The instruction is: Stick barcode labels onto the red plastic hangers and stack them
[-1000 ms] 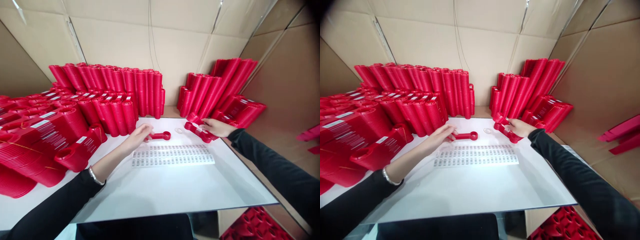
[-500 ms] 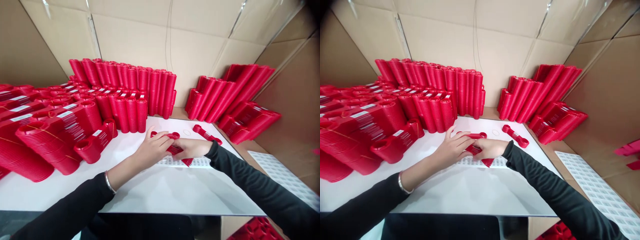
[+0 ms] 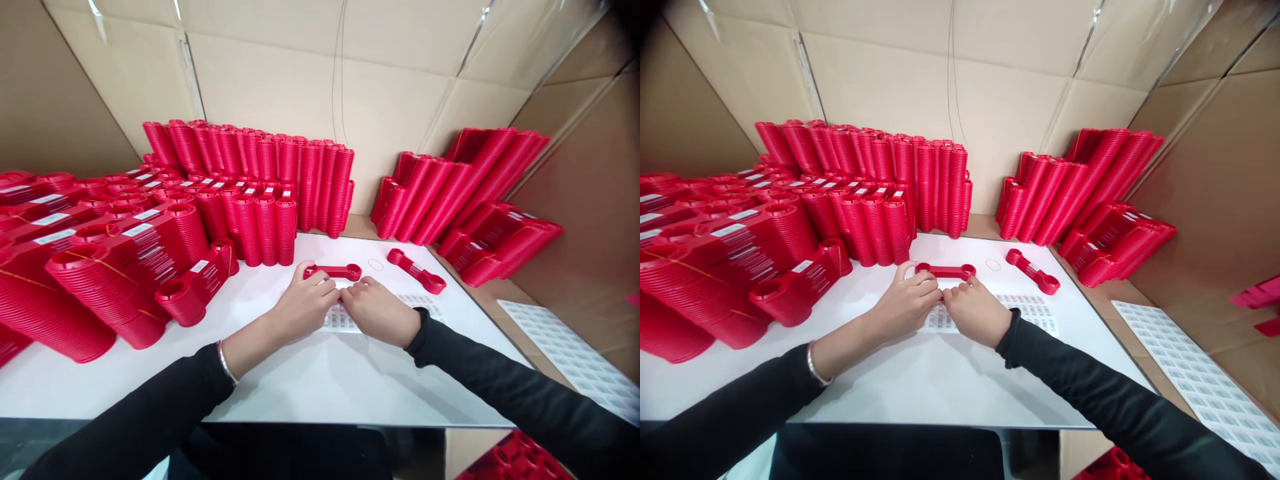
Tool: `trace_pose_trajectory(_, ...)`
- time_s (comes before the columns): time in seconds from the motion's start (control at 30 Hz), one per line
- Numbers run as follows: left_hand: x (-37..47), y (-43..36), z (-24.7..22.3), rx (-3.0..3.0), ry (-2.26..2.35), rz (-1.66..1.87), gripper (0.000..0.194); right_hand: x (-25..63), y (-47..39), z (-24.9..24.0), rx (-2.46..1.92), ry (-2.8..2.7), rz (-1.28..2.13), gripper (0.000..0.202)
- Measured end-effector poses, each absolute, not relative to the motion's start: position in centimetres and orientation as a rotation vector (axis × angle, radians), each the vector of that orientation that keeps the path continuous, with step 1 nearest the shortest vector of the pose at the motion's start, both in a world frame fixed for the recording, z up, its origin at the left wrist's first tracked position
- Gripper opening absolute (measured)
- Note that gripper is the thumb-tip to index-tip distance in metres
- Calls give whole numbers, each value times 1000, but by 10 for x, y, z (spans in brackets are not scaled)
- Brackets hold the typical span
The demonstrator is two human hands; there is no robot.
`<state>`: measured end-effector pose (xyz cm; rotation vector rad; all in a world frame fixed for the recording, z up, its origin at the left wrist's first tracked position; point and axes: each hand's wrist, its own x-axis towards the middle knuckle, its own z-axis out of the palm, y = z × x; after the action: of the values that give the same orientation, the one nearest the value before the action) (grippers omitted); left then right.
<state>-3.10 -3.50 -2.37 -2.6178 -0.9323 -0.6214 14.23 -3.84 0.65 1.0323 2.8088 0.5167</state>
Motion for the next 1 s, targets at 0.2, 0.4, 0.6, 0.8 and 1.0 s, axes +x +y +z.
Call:
trace_pose_trajectory(0.2, -30, -30, -24, -2643, -922, -682, 24, 151, -35, 11, 998, 2873, 513, 19)
trace_pose_trajectory(0.4, -47, -15, -17, -2740, -1194, -697, 50, 159, -40, 13, 1208, 2867, 419, 24)
trace_pose_trajectory(0.6, -57, -11, -20, -2846, -1162, -474, 26, 170, -34, 21, 1341, 2743, -283, 31)
trace_pose_trajectory(0.8, -58, -11, -20, -2763, -1028, -569, 26, 171, -16, 29, 1170, 2622, -1014, 29)
trace_pose_trajectory(1.0, -53, -13, -21, -2751, -1076, -658, 35, 173, -13, 35, 1137, 2579, -1150, 24)
